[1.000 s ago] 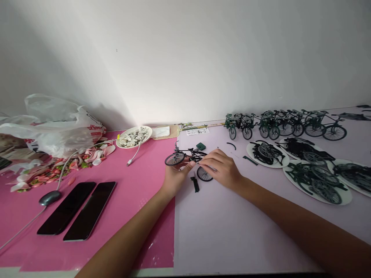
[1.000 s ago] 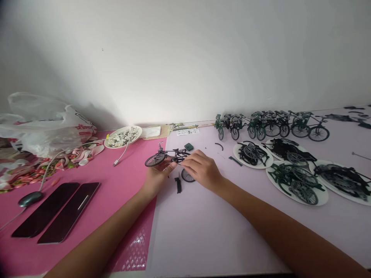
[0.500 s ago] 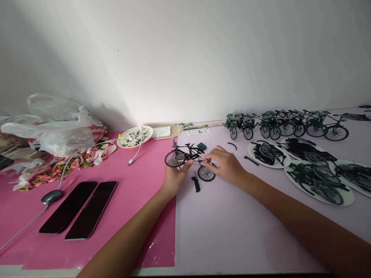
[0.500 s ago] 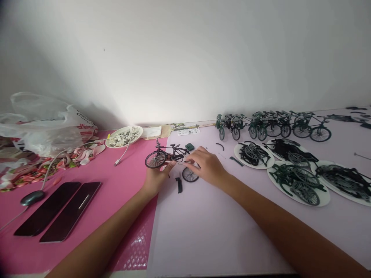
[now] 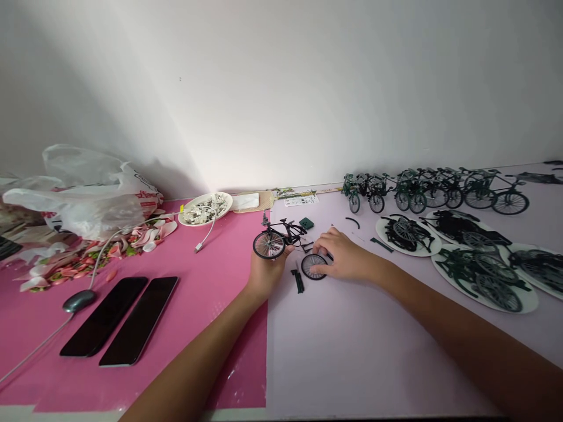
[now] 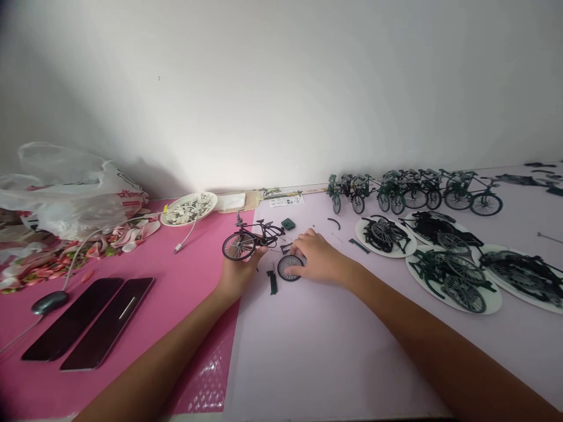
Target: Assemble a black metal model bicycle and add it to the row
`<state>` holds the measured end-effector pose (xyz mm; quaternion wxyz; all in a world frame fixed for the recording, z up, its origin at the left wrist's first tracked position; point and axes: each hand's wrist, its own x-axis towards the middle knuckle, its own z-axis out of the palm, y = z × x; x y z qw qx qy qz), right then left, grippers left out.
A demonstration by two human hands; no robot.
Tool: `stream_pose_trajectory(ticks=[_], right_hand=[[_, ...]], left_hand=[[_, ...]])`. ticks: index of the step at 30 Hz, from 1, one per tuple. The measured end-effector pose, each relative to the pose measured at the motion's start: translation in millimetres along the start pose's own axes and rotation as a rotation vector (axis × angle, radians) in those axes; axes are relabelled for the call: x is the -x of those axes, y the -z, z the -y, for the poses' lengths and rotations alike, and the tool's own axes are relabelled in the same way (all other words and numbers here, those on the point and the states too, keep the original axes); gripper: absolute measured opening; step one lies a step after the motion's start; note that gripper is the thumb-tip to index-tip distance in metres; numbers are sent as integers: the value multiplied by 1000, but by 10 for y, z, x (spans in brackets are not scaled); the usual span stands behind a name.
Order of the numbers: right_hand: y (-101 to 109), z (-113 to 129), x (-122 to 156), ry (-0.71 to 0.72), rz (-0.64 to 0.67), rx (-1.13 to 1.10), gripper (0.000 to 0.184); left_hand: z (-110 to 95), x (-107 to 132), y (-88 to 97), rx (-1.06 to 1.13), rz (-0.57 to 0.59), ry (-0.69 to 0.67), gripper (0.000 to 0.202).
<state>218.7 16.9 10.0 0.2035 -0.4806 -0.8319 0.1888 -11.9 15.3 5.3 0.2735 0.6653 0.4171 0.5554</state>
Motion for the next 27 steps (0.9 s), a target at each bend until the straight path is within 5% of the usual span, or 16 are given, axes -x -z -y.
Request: stream_pose_trajectory(ticks=[10,21,27], right_hand=[[-46,45,10,-1,-48,-317,24],[-178,27,-41,275,-304,-298,2],[-187,100,-51,405,-418,-260,13]], left_hand=[[-14,-10,12,-5,-13,13,19],[-30,-3,7,-11,2,29,19],[-35,9,7,-18,6,13,18]])
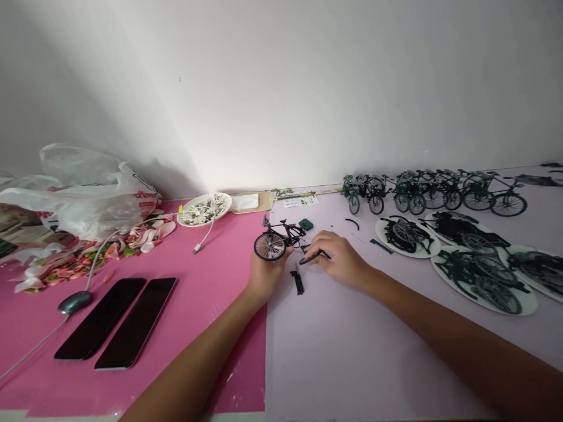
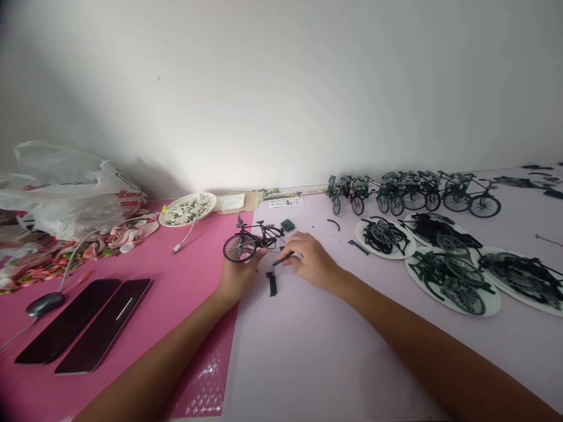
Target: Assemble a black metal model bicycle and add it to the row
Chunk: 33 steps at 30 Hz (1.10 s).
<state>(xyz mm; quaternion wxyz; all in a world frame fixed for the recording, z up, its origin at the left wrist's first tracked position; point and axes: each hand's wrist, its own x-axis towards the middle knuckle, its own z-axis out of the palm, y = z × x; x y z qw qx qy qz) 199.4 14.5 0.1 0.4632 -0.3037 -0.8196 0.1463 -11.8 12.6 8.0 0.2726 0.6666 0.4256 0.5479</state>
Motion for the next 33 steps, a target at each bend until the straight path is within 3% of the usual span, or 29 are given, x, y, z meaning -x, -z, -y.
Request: stream_pose_trajectory(ticks=[4,8,16,24,33], right_hand=[[-27,14,-1,14,-166,58,5],[-36,18,14,6,-254,114,11],[-71,-19,53,-66,-229,167,25],[-139,33,25,59,-226,230,35],[-170,61,64,65,-120,226,48]], left_hand=[[4,-2,2,-14,5,-13,17],[5,-1,-2,-42,2,-11,16],[-23,17,-28,-38,5,-21,18],[-22,44,-37,-64,10,37,27],[-8,67,-55,-45,-1,68,30]])
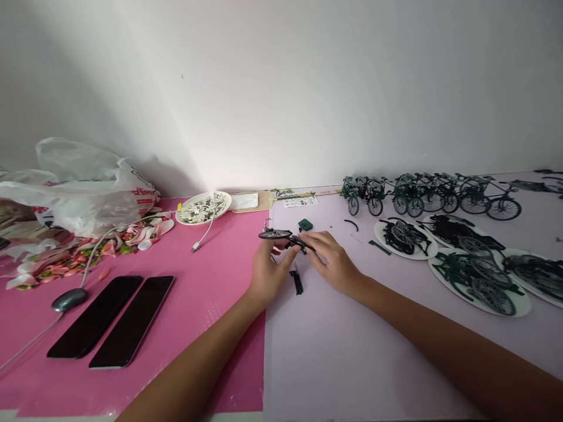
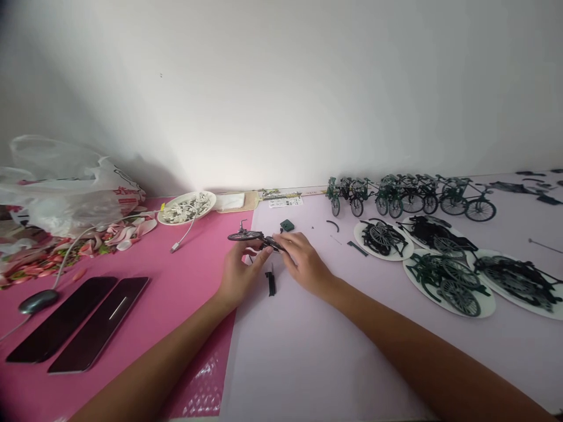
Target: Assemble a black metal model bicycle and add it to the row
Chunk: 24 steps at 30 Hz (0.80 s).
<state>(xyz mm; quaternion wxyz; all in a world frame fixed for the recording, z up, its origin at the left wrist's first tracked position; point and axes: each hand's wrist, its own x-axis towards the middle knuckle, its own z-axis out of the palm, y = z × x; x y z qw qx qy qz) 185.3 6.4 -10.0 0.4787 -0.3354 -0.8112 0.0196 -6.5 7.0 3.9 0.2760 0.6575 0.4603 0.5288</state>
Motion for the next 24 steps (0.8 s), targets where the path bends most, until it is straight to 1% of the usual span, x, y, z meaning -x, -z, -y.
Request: stream_pose_trajectory(ticks=[4,8,15,20,24], right_hand=[[-4,36,-9,-8,-1,-35,43],[-29,35,-14,-10,-27,-46,41],[-39,46,-32,28,-120,-48,31],[-41,51,-30,34,-124,-10,32],[-33,64,-40,79,-151,39,34]], left_hand=[[2,0,2,-5,-12,33,29],[-11,10,3,-14,-5,36,30],[-31,38,-31,-15,-25,53,30],[-71,41,-38,-15,-27,90,33],[-120,52,-34,-15,-17,118,33]])
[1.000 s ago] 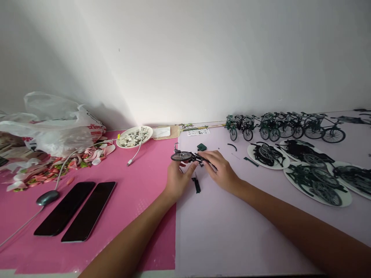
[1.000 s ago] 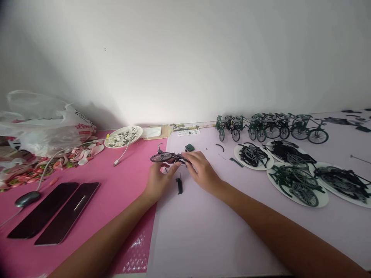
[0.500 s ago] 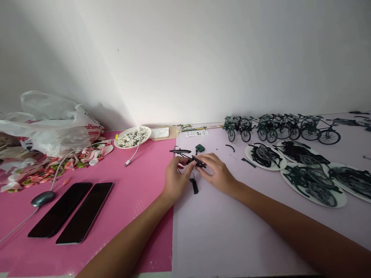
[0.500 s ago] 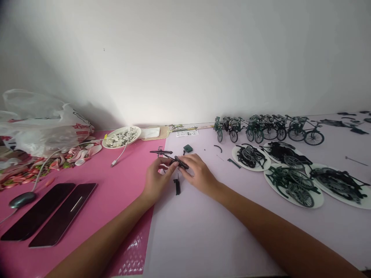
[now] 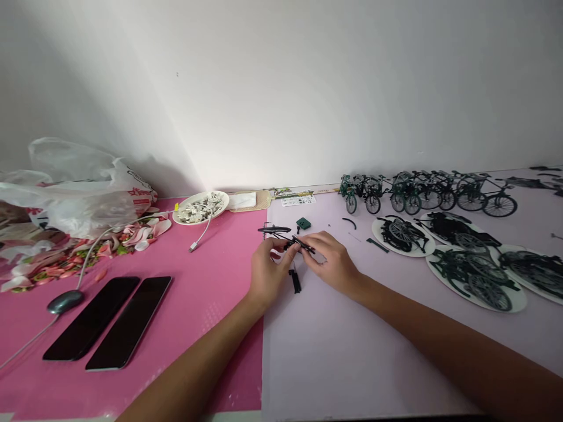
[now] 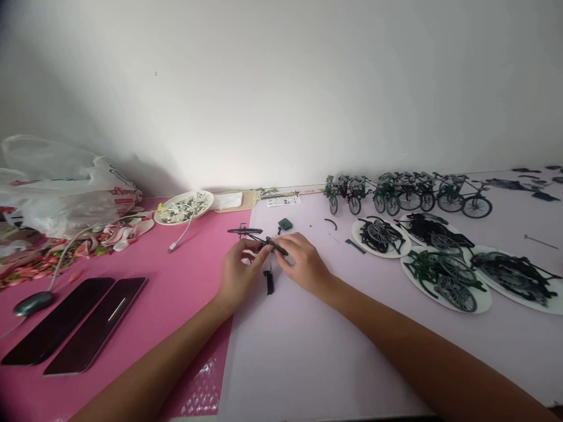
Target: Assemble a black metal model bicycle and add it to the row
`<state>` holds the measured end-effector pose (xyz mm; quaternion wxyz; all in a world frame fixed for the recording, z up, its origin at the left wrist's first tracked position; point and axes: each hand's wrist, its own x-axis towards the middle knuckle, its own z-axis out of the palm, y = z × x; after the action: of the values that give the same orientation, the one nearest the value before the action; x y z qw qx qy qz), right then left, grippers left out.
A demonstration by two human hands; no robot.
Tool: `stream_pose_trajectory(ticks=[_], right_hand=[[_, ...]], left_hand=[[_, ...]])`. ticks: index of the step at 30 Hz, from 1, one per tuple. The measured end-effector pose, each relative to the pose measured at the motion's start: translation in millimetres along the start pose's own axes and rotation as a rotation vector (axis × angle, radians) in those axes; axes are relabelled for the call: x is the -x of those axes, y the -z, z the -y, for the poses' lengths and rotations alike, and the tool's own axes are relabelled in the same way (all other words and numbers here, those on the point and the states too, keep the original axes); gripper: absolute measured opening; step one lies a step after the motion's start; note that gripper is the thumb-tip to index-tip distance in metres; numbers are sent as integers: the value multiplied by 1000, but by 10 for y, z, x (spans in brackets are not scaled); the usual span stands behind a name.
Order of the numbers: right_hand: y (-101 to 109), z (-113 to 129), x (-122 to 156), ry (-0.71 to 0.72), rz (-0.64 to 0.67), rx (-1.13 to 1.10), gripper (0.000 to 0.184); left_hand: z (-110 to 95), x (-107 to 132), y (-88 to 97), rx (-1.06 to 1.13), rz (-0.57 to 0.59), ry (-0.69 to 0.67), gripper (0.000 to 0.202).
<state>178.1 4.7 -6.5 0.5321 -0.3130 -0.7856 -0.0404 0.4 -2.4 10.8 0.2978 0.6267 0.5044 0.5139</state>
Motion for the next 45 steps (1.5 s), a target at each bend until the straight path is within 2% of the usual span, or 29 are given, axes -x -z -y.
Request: stream_pose_trajectory(ticks=[9,18,21,28,30,36,40,45], right_hand=[[72,19,-73,105,-36,140,28],[55,-3,-46,71,-58,149,18],[63,-6,-36,2,-40,67,18],[46,-59,35,-272,37,-73,10],[32,-69,34,-294,63,-100,8],[0,-84,22,-234,41,-181,7],[8,-77,49,-361,119,-239,12],[28,-82,60,-442,123,-241,11]], left_hand=[[-14,-1,4,16,-1,4,33],[-1,-3,10,20,11,10,32],[18,-17,14,14,4,3,32],[44,-50,27,2,-21,23,33],[42,-47,25,0,-21,23,33],[9,-35,39,-19,-23,-7,30],[-19,-35,54,-31,-12,-17,31],[-20,-30,61,-67,4,-79,29]])
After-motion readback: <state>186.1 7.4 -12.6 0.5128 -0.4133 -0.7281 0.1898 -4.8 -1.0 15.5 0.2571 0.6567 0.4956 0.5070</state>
